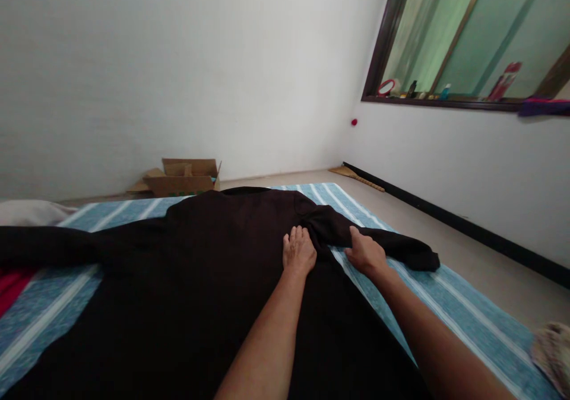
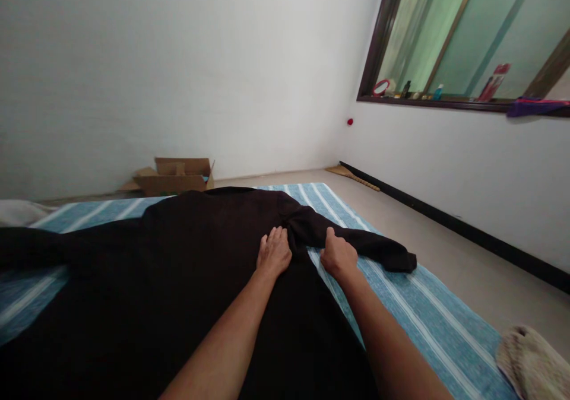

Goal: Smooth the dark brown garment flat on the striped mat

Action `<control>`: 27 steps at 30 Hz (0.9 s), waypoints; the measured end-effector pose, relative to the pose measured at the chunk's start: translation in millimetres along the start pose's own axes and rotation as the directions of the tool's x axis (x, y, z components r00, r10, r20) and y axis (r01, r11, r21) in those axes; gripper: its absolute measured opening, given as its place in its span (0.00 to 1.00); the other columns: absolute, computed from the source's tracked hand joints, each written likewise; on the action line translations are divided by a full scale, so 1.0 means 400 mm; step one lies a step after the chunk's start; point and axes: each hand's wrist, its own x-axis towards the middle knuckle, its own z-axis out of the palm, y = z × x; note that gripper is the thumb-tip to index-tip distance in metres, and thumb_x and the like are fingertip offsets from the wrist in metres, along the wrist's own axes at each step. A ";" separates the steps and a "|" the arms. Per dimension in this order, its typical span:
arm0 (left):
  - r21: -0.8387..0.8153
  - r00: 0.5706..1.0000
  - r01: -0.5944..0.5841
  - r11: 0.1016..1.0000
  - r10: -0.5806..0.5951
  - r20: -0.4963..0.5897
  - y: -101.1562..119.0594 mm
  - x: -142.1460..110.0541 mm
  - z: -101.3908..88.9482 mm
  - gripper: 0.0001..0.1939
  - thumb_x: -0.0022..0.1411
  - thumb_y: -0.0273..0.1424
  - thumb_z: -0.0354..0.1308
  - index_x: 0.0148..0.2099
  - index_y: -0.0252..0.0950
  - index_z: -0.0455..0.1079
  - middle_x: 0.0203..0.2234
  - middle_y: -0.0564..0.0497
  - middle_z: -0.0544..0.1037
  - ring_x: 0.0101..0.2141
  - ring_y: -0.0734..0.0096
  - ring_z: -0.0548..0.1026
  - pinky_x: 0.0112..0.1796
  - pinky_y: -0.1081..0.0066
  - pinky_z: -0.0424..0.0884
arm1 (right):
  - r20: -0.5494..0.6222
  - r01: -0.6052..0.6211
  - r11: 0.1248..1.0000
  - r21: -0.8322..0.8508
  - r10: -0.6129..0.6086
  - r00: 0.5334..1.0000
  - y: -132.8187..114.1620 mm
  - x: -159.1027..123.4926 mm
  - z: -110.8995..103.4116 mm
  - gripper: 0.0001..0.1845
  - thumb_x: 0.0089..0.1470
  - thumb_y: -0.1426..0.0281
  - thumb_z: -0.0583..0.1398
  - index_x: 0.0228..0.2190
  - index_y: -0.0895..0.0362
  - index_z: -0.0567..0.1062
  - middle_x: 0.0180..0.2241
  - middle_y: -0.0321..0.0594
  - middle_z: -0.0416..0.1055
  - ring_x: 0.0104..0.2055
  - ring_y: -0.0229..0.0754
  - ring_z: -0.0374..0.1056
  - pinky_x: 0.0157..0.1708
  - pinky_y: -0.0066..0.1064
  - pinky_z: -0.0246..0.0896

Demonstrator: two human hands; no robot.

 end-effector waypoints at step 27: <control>0.054 1.000 0.020 0.998 -0.019 -0.009 -0.006 0.006 0.012 0.27 0.62 0.23 0.40 0.63 0.30 0.54 0.61 0.42 0.59 0.62 0.61 0.52 0.59 0.57 0.50 | -0.125 0.114 0.762 0.637 -0.044 0.991 -0.041 0.182 0.137 0.04 0.45 0.68 0.62 0.24 0.57 0.74 0.21 0.35 0.70 0.26 0.38 0.66 0.27 0.25 0.58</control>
